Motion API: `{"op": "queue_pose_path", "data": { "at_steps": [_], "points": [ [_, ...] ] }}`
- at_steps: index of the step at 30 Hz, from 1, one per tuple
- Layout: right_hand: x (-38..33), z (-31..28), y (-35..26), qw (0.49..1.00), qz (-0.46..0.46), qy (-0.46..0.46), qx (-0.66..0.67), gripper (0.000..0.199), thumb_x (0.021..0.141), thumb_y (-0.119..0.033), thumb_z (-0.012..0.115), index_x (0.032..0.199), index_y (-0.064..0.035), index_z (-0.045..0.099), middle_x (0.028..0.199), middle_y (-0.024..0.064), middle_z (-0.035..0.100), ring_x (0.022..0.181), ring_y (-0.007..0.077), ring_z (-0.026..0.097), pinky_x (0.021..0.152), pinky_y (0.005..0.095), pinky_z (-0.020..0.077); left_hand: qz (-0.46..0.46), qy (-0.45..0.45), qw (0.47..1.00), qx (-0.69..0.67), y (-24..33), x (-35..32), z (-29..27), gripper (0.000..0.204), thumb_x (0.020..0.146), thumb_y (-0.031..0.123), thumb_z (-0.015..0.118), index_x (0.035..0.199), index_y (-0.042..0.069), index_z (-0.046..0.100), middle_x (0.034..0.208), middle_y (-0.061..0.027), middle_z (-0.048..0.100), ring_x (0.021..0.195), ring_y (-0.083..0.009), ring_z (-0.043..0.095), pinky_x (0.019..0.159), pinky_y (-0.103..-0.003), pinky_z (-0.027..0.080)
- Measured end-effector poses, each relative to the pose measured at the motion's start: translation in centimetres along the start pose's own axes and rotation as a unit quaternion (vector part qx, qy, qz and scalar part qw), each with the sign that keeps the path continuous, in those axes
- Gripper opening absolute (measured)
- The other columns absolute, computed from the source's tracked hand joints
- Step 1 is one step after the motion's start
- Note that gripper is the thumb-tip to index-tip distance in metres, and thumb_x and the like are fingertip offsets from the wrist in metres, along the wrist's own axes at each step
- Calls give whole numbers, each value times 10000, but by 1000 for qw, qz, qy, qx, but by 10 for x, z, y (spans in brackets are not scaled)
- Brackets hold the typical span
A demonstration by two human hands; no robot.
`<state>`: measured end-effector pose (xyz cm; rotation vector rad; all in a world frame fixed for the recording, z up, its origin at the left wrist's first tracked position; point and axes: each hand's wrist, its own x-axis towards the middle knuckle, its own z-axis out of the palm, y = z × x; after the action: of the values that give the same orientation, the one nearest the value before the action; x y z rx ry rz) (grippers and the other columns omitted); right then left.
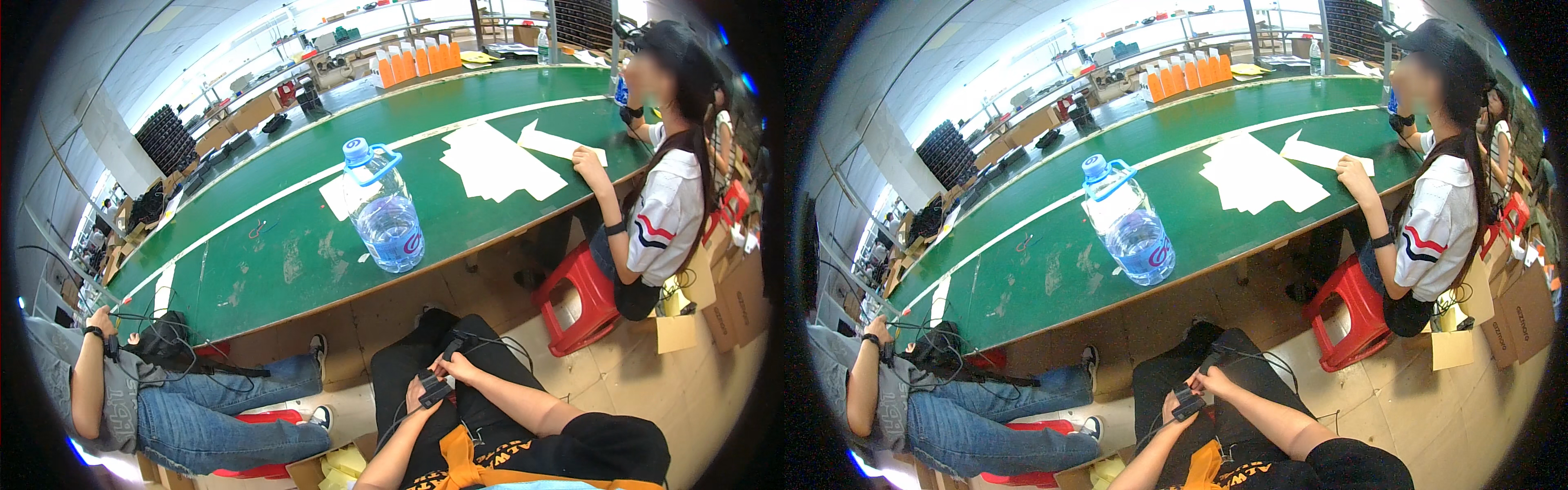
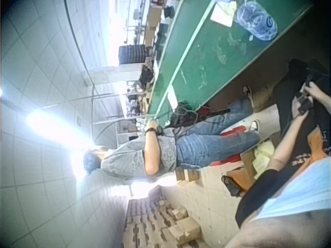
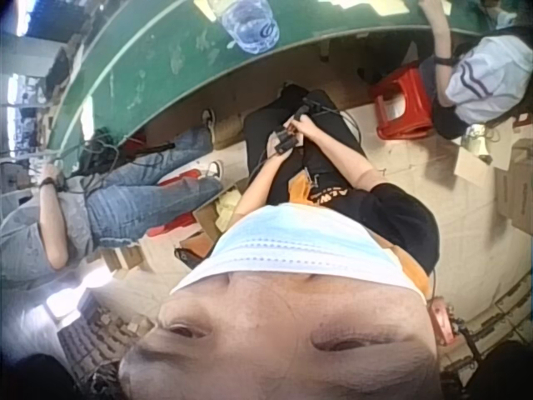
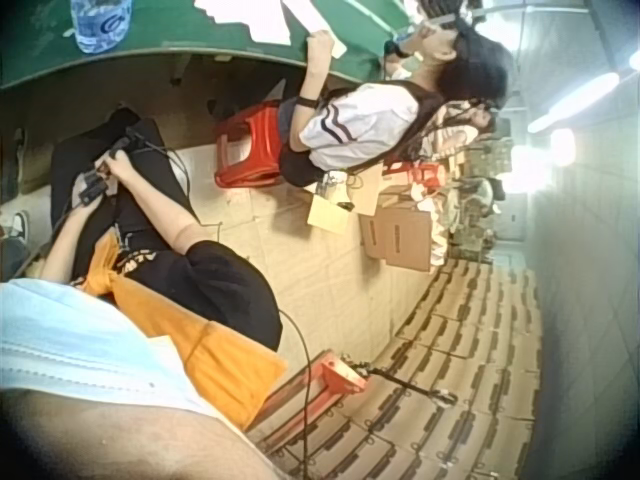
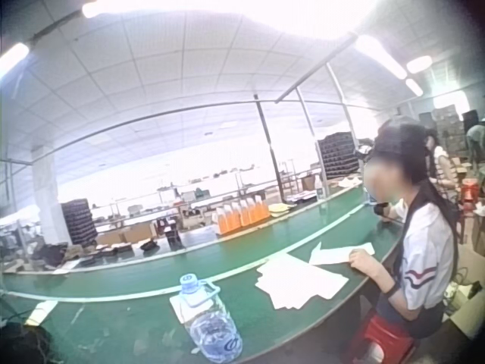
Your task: Assembling and checking the straps of electronic headsets at a factory workbench.
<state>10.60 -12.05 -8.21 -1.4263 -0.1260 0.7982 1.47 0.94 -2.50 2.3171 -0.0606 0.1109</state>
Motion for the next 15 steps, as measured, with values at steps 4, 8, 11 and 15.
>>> {"op": "queue_pose_path", "data": {
  "at_steps": [4, 8, 11, 15],
  "points": [
    [0, 0, 6, 999, -39, 19, 10, 192, 920, -59, 439, 921, 43, 603, 831, 129, 645, 722, 208, 645, 668, 306, 529, 32, 11, 999, 24, -8, 0, 4, 448, 766, 202, 617, 1209, 140, 591, 971, -152, 658, 910, -321, 620, 811, -412, 483],
    [2, 1, 6, 998, 2, 50, 46, 178, 924, -93, 477, 968, 22, 605, 861, 121, 649, 741, 197, 641, 684, 305, 523, 4, -42, 997, 69, 3, 1, -5, 642, 760, 240, 636, 1356, 127, 425, 1053, -161, 632, 987, -318, 598, 878, -403, 455],
    [0, -1, -2, 993, 45, 57, 93, 178, 936, -136, 496, 1005, -11, 603, 901, 100, 653, 784, 183, 637, 723, 305, 510, -1, -62, 995, 76, 20, 2, -14, 826, 752, 269, 658, 1453, 113, 248, 1159, -170, 591, 1108, -314, 550, 964, -398, 407],
    [-11, -4, -16, 990, 12, -15, 143, 184, 947, -194, 509, 1021, -54, 603, 964, 70, 648, 854, 162, 624, 768, 300, 489, -21, -97, 986, 133, 32, 3, -18, 905, 756, 301, 660, 1477, 119, 143, 1263, -187, 526, 1226, -315, 460, 1042, -396, 333]
  ]
}}
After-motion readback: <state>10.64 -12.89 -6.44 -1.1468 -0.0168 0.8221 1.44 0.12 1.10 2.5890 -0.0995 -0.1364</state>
